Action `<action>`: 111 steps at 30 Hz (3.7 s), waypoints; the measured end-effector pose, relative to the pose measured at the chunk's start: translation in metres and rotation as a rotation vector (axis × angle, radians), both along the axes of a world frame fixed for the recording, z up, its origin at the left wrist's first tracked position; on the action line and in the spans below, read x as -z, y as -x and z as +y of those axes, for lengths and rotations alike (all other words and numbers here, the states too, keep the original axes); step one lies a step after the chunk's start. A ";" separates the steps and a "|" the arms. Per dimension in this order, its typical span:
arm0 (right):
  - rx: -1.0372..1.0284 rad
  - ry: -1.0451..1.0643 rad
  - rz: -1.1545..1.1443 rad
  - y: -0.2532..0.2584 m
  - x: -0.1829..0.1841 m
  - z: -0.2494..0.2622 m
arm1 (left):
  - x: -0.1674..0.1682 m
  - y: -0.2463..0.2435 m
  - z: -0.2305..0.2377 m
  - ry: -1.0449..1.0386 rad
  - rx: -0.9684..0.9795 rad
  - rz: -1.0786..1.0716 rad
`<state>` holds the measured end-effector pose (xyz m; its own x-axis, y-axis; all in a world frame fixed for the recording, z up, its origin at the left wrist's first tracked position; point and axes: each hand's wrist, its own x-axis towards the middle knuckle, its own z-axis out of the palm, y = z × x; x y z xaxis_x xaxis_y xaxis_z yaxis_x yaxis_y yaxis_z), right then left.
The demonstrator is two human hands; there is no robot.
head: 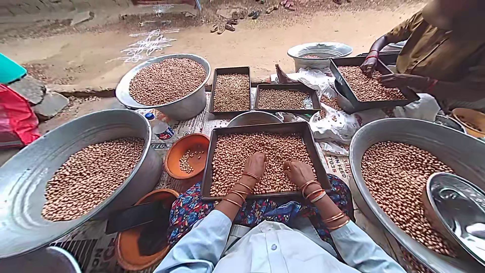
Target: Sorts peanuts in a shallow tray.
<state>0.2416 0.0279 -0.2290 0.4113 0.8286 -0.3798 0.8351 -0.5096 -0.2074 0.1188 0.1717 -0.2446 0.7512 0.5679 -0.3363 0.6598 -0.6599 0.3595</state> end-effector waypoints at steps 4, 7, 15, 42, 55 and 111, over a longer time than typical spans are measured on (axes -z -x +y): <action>0.022 -0.008 0.009 0.001 0.001 -0.003 | -0.005 0.005 0.005 0.022 -0.030 -0.024; 0.023 -0.021 0.015 0.001 0.001 -0.005 | -0.025 0.037 0.029 -0.028 -0.218 -0.115; 0.023 -0.011 0.034 0.000 0.007 -0.005 | -0.057 0.121 0.064 -0.524 -0.447 -0.374; -0.016 -0.203 0.244 0.010 0.000 -0.021 | -0.009 0.068 0.008 0.031 -0.101 -0.091; -0.077 -0.049 0.147 0.023 0.006 -0.009 | -0.036 0.092 0.034 -0.252 -0.177 -0.239; -0.083 -0.069 -0.019 -0.007 0.002 0.021 | -0.071 0.139 0.084 -0.311 -0.535 -0.281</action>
<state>0.2489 0.0487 -0.2307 0.3467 0.8841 -0.3134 0.8781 -0.4234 -0.2229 -0.0202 0.2555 -0.1737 0.3746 0.9245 0.0703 0.8334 -0.3689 0.4115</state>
